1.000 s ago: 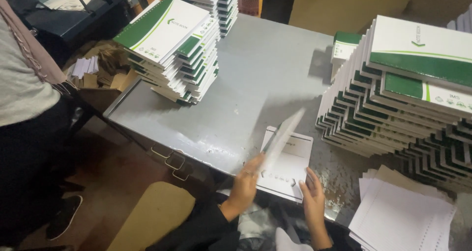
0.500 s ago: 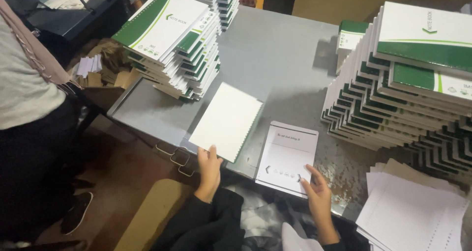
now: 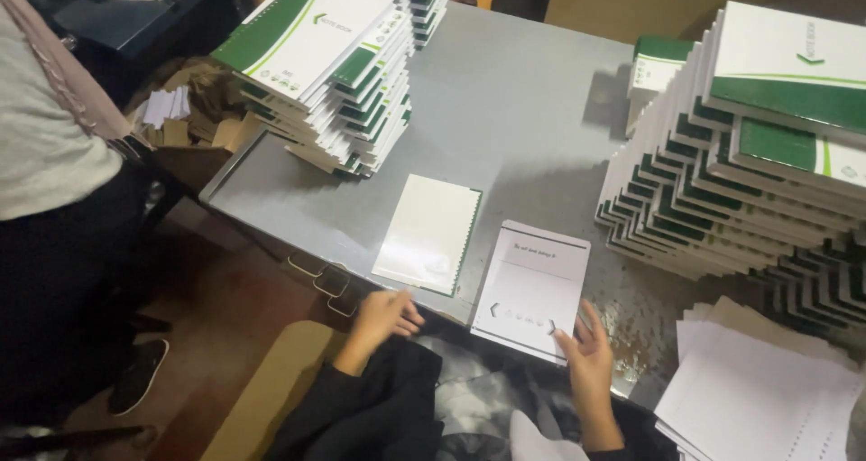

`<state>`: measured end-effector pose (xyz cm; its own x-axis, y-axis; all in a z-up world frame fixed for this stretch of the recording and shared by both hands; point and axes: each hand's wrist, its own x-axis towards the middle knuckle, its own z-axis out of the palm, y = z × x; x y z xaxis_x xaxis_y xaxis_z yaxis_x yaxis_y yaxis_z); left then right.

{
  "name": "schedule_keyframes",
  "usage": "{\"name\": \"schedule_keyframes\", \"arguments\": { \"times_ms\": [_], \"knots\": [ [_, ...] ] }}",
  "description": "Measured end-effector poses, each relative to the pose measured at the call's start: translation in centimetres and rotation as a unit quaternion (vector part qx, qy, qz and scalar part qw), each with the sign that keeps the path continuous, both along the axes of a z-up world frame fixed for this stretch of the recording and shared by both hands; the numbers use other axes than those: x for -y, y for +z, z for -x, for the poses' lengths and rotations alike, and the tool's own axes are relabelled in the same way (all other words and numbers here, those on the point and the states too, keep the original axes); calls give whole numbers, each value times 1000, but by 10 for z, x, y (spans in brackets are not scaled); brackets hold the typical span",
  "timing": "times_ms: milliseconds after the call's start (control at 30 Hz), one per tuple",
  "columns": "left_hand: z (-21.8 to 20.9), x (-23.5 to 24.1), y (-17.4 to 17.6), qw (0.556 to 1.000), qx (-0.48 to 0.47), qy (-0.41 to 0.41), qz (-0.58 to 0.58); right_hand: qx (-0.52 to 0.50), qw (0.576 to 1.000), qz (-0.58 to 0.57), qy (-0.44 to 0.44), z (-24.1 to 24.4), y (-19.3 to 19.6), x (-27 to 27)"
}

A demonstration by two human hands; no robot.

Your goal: Inspecting and stacking spiral-bound notebooks in a print shop finishing area.

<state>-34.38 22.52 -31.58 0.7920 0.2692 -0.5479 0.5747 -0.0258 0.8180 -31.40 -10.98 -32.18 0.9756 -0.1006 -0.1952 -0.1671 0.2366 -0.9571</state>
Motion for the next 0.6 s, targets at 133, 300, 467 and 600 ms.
{"name": "schedule_keyframes", "arguments": {
  "times_ms": [133, 300, 467, 600],
  "knots": [
    [5, 40, -24, 985, -53, -129, 102, -74, 997, 24, -17, 7, 1, 5],
    [10, 89, -41, 981, -33, -162, 103, -104, 989, 106, 12, 17, 31, 12],
    [22, 115, -5, 975, 1, -220, -26, -102, 925, 364, 26, 17, -3, 29],
    [19, 119, -27, 942, 115, -253, -188, -23, 897, 441, 31, 17, -39, 34]
  ]
}}
